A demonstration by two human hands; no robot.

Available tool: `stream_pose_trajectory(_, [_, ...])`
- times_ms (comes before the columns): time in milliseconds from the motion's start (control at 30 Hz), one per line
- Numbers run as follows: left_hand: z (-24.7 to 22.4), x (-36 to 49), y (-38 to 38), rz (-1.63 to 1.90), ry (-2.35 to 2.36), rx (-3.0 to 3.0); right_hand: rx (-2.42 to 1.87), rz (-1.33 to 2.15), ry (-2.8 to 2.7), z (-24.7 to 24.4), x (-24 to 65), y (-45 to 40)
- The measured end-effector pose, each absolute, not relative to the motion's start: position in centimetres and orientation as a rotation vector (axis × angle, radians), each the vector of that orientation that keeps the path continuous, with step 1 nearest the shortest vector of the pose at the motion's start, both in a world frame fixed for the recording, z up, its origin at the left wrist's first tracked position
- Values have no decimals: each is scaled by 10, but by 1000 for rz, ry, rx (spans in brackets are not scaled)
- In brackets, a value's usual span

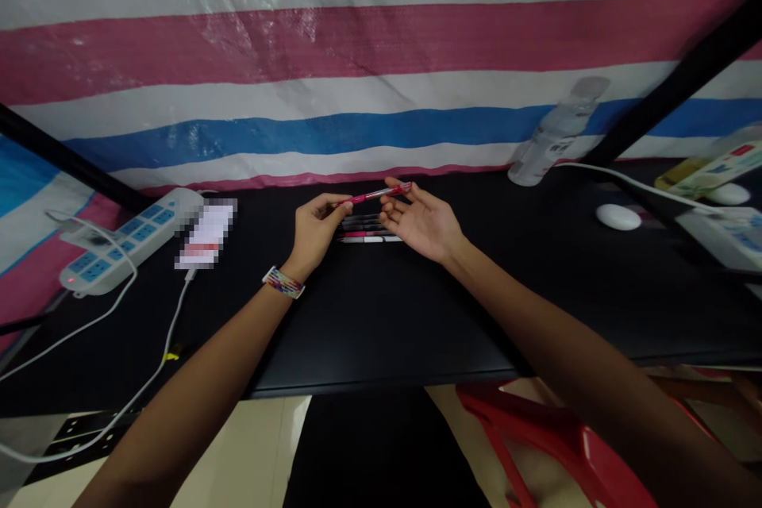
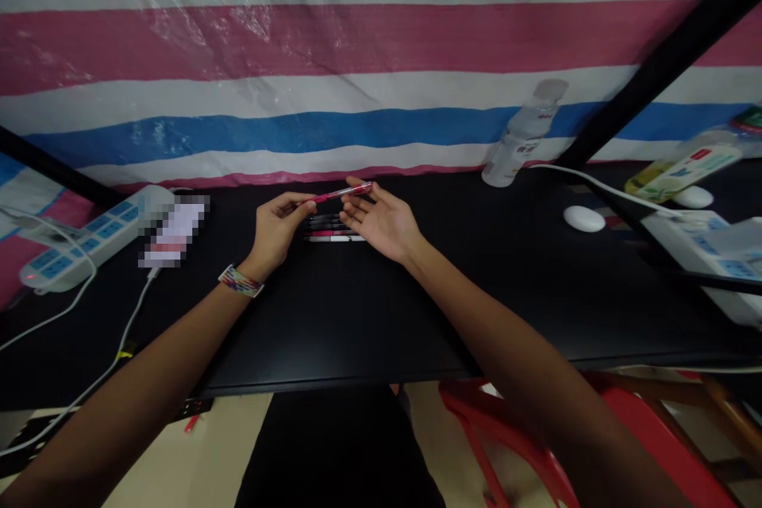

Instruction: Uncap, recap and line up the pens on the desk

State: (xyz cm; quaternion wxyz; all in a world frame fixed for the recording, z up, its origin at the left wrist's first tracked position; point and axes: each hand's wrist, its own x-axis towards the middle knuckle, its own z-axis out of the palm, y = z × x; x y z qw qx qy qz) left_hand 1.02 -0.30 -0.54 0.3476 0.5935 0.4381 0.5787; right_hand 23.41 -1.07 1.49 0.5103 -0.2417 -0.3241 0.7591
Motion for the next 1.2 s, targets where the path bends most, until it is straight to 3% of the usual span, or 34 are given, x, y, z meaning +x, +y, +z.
stream_pose_trajectory(200, [-7,7,-1,1552,1121,1530,-665,1725,-957,16,238,-11])
stream_pose_trajectory(600, [-13,2,4,1428,1241,1707,-1017,747,-1592,-15,247,5])
stream_pose_trajectory(1200, [-29,-4,13,1324,1409,1958,-1071,733,-1866,-20,248,5])
